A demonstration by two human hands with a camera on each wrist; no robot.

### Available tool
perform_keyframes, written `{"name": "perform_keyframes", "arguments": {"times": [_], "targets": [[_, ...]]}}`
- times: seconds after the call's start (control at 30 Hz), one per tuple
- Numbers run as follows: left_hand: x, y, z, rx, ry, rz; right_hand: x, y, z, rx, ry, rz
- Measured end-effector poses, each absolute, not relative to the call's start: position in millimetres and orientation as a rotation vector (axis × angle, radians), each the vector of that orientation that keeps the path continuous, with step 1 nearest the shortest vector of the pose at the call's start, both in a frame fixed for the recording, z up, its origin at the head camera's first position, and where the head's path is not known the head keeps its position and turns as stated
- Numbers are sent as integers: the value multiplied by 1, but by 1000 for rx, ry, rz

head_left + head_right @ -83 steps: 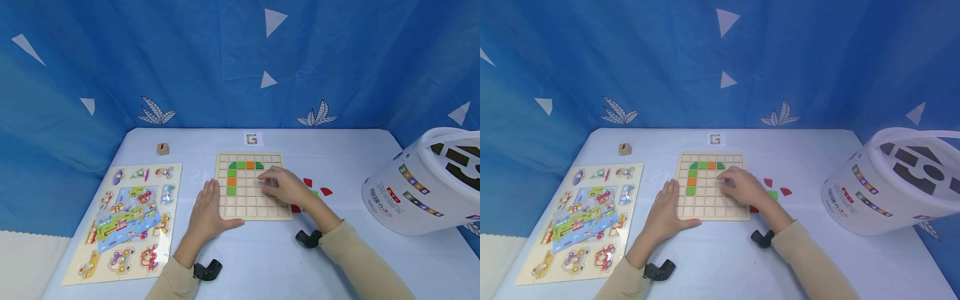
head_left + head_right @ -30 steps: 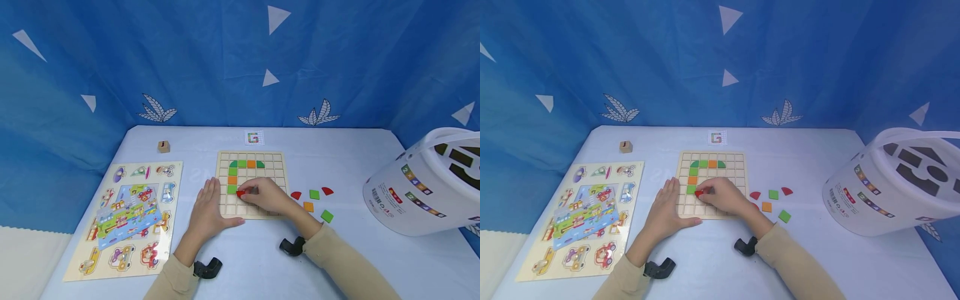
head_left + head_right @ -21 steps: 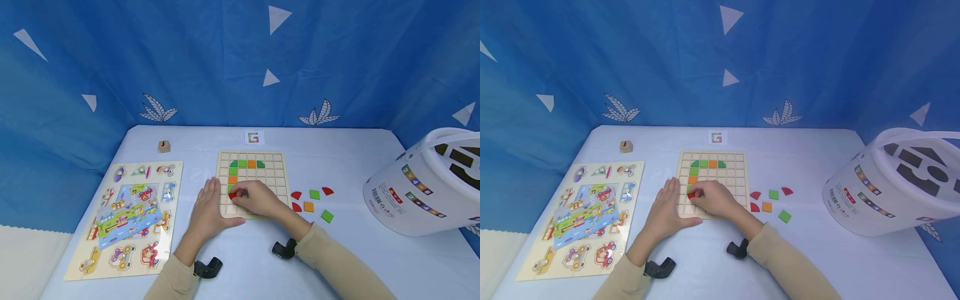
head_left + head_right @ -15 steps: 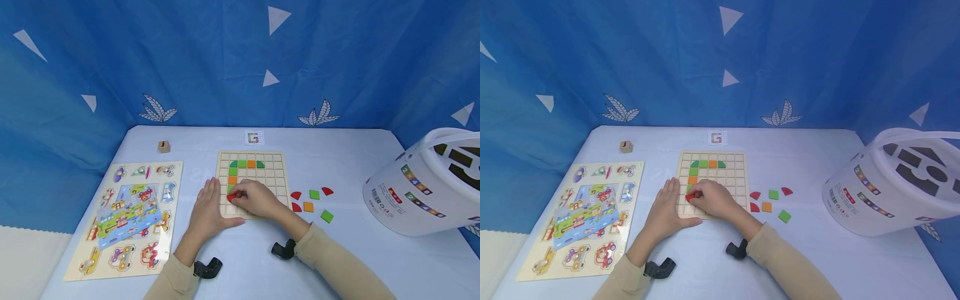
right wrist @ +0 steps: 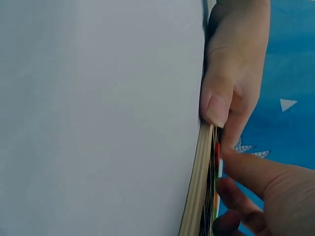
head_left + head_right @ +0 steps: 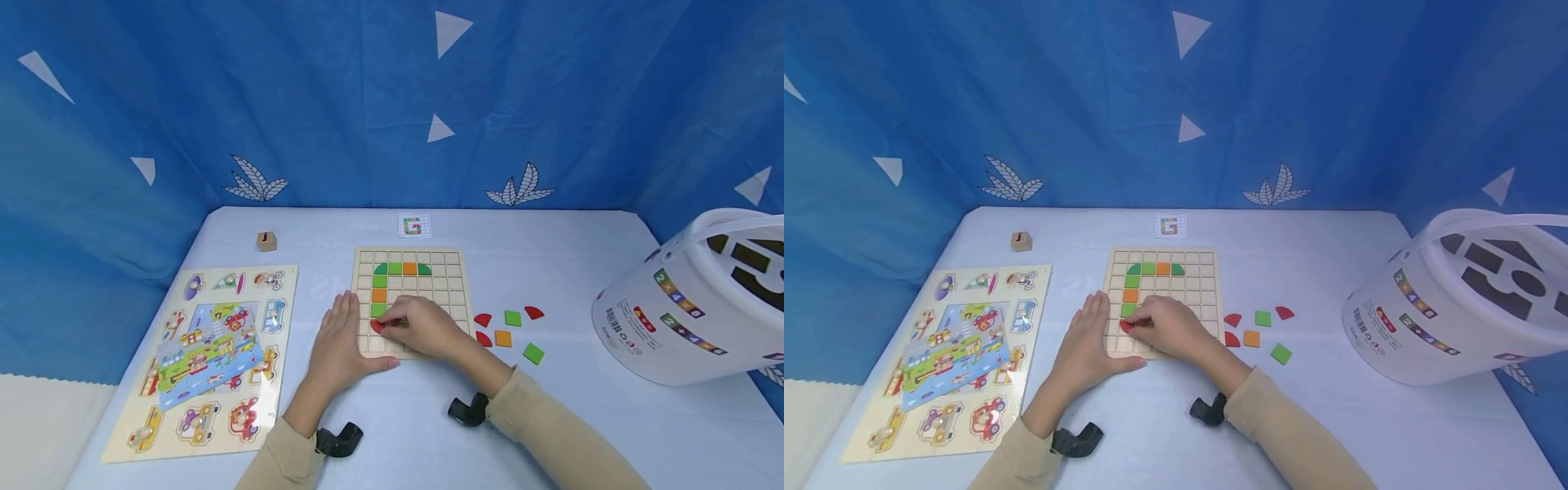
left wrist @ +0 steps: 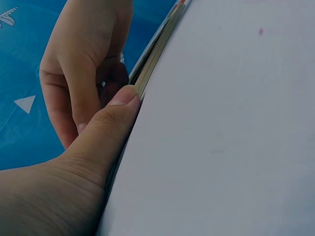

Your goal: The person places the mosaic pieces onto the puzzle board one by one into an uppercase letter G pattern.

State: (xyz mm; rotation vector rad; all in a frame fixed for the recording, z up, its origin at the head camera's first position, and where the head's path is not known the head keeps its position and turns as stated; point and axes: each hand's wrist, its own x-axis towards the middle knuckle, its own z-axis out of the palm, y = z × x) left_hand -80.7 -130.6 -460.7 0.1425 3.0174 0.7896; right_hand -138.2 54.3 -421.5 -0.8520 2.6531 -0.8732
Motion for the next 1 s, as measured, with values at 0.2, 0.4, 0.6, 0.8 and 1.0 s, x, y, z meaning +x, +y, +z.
{"name": "perform_keyframes", "arguments": {"times": [0.2, 0.4, 0.6, 0.8, 1.0], "targets": [[-81, -130, -462, 130, 3013, 779, -138, 79, -414, -739, 2686, -891], [-81, -130, -461, 117, 2996, 784, -142, 119, -407, -612, 2721, -895], [-81, -130, -461, 117, 2989, 815, -144, 168, -404, -491, 2776, -814], [-80, -129, -460, 117, 2993, 821, -141, 207, -404, -332, 2833, -659], [-80, -128, -459, 118, 2995, 832, -137, 226, -405, -305, 2846, -641]]}}
